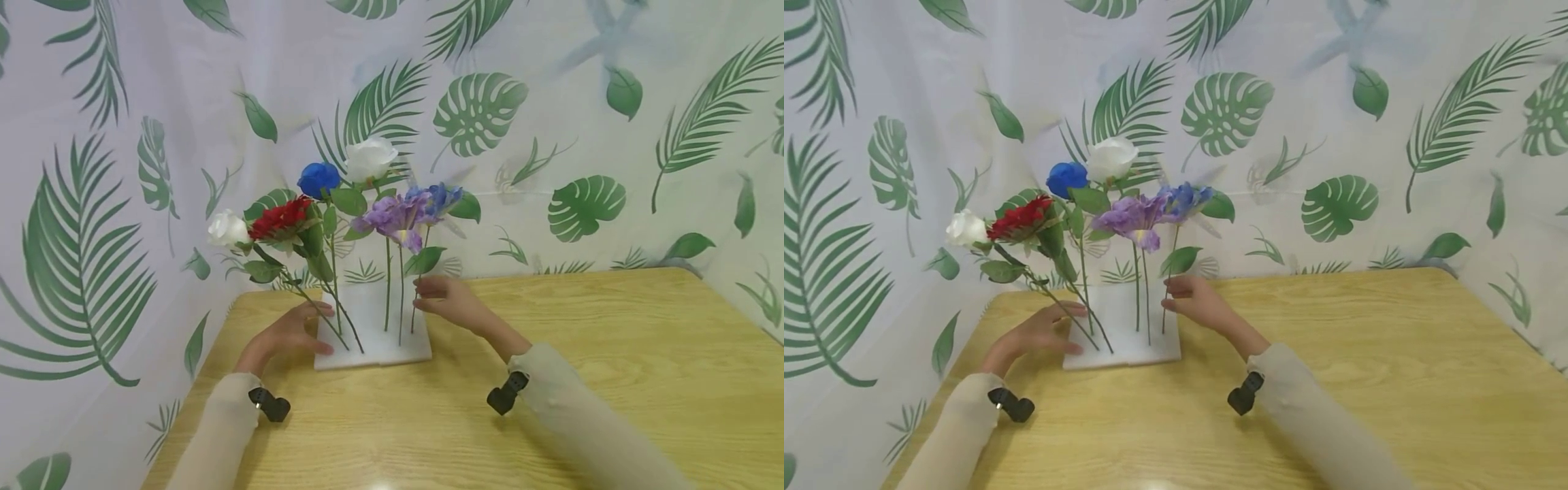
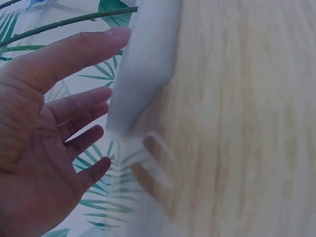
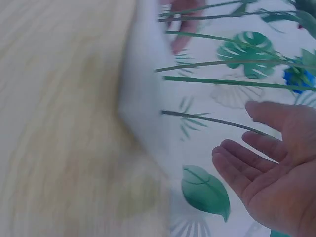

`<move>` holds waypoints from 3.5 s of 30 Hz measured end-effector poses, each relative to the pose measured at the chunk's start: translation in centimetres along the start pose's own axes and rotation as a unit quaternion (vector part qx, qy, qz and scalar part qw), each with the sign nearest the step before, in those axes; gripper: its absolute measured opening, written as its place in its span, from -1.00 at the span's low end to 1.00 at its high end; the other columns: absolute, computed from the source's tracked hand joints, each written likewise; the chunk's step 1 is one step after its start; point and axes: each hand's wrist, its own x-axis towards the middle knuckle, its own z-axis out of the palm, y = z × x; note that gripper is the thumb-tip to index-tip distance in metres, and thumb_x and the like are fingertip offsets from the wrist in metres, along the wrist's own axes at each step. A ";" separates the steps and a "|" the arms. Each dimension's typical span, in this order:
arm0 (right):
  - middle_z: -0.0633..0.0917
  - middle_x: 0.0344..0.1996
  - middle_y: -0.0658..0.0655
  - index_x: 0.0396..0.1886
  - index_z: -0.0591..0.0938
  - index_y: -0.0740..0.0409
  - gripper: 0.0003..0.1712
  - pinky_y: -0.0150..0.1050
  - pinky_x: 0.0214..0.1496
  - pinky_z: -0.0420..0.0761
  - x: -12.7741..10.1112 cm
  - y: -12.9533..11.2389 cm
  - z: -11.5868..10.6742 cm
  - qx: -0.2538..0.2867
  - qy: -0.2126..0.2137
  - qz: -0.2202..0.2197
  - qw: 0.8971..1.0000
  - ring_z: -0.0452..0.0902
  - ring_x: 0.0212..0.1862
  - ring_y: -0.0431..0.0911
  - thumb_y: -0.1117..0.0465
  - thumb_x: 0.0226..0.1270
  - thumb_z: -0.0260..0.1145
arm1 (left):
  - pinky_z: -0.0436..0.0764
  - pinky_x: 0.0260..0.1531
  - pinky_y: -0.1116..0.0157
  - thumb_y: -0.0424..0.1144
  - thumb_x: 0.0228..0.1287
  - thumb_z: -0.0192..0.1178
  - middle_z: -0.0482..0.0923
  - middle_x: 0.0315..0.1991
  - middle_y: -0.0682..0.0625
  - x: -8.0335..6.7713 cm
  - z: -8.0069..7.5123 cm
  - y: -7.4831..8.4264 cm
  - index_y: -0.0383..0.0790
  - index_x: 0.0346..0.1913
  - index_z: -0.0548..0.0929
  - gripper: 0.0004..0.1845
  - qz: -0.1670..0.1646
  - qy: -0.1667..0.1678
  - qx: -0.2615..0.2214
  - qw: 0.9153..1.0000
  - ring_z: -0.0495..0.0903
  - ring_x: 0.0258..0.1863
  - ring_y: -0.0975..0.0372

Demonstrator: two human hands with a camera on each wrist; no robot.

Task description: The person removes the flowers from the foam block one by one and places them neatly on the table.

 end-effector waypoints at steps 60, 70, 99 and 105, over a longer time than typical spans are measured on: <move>0.74 -0.02 0.42 0.16 0.61 0.50 -0.63 -0.14 0.10 0.74 1.3 -1.2 0.0 0.194 0.103 -0.010 0.976 0.77 -0.14 -0.23 0.33 0.50 0.26 | 0.21 0.53 -0.13 -0.12 0.04 0.59 0.34 0.51 -0.15 -0.3 -0.7 0.9 -0.24 0.42 0.46 -0.14 -0.028 -0.037 0.007 0.999 0.22 0.53 -0.16; 0.75 -0.01 0.42 0.18 0.63 0.45 -0.61 -0.05 0.16 0.72 1.0 -1.5 -0.7 0.185 0.107 -0.016 0.977 0.77 -0.12 -0.21 0.27 0.50 0.28 | 0.21 0.53 -0.12 -0.11 0.03 0.60 0.36 0.50 -0.13 -0.3 -0.6 0.6 -0.22 0.41 0.48 -0.14 -0.029 -0.035 0.001 0.999 0.23 0.53 -0.16; 0.83 -0.22 -0.04 0.21 0.57 0.51 -0.59 -0.27 0.05 0.74 -1.3 -1.7 -6.2 0.180 0.147 -0.024 0.972 0.79 -0.12 -0.26 0.29 0.53 0.23 | 0.23 0.53 -0.11 -0.08 0.02 0.60 0.38 0.50 -0.10 -0.4 -0.4 0.7 -0.16 0.41 0.50 -0.15 -0.039 -0.028 0.015 0.999 0.26 0.52 -0.13; 0.82 -0.25 -0.11 0.21 0.57 0.49 -0.58 -0.33 0.03 0.75 -2.1 -1.9 -6.7 0.154 0.135 -0.006 0.979 0.77 -0.13 -0.27 0.25 0.54 0.23 | 0.22 0.53 -0.12 -0.08 0.02 0.60 0.37 0.50 -0.11 -0.5 -0.5 0.8 -0.17 0.41 0.49 -0.14 -0.036 -0.027 0.014 0.999 0.25 0.53 -0.13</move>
